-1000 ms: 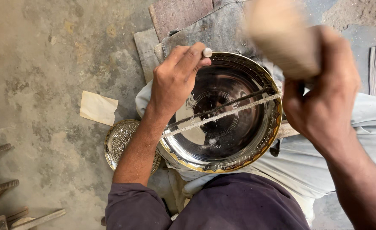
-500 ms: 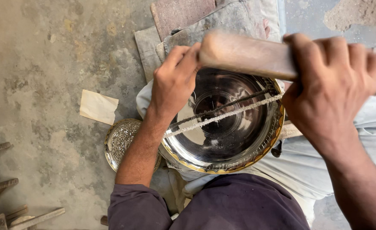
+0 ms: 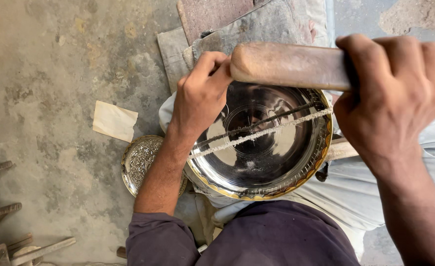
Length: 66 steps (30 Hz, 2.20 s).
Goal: The person sits on the floor with a brass plate on their lap and hammers a small punch against the plate's rim using a wooden mallet, working around the edge to emboss a decorative pattern. They reposition the punch repeatedly and rotate the plate as they work, with finished embossed plates beside them.
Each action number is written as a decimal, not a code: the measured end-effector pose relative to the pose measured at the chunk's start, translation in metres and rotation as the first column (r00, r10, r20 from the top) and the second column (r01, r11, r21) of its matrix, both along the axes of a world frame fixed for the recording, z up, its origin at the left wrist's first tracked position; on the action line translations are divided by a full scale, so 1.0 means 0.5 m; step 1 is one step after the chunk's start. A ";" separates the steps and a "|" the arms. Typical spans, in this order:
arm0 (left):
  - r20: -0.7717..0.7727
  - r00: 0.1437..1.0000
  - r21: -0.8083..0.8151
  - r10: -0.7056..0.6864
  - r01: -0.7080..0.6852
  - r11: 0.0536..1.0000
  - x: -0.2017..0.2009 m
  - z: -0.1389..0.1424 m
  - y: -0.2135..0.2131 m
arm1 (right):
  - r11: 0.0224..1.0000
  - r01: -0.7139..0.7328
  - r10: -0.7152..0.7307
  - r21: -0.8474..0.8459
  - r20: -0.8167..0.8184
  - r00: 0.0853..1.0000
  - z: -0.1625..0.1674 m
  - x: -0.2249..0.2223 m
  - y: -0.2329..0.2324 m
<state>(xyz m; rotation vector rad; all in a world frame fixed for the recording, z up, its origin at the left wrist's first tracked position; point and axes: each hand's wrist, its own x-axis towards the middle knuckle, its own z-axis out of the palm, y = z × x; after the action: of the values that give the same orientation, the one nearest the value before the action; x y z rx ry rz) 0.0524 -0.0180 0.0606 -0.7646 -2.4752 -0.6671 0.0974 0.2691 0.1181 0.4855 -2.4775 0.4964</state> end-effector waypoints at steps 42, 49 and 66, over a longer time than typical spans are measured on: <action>0.201 0.962 0.798 0.187 -0.272 0.537 0.206 0.032 -0.067 | 0.940 0.323 -0.174 -0.110 0.661 0.730 0.003 0.150 0.013; 0.670 0.741 0.616 0.046 -0.590 0.522 0.381 -0.043 -0.108 | 0.882 0.463 -0.265 -0.084 0.724 0.637 -0.089 0.225 -0.025; 0.573 0.762 0.326 0.303 -0.550 0.769 0.379 -0.009 -0.081 | 0.766 0.459 0.005 -0.450 0.718 0.696 -0.117 0.379 -0.108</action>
<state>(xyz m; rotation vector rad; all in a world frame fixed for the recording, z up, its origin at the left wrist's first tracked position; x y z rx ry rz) 0.2417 -0.0587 0.0560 0.2295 -2.5894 -1.3432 0.2869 0.2153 0.0594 -0.3839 -2.7522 1.5283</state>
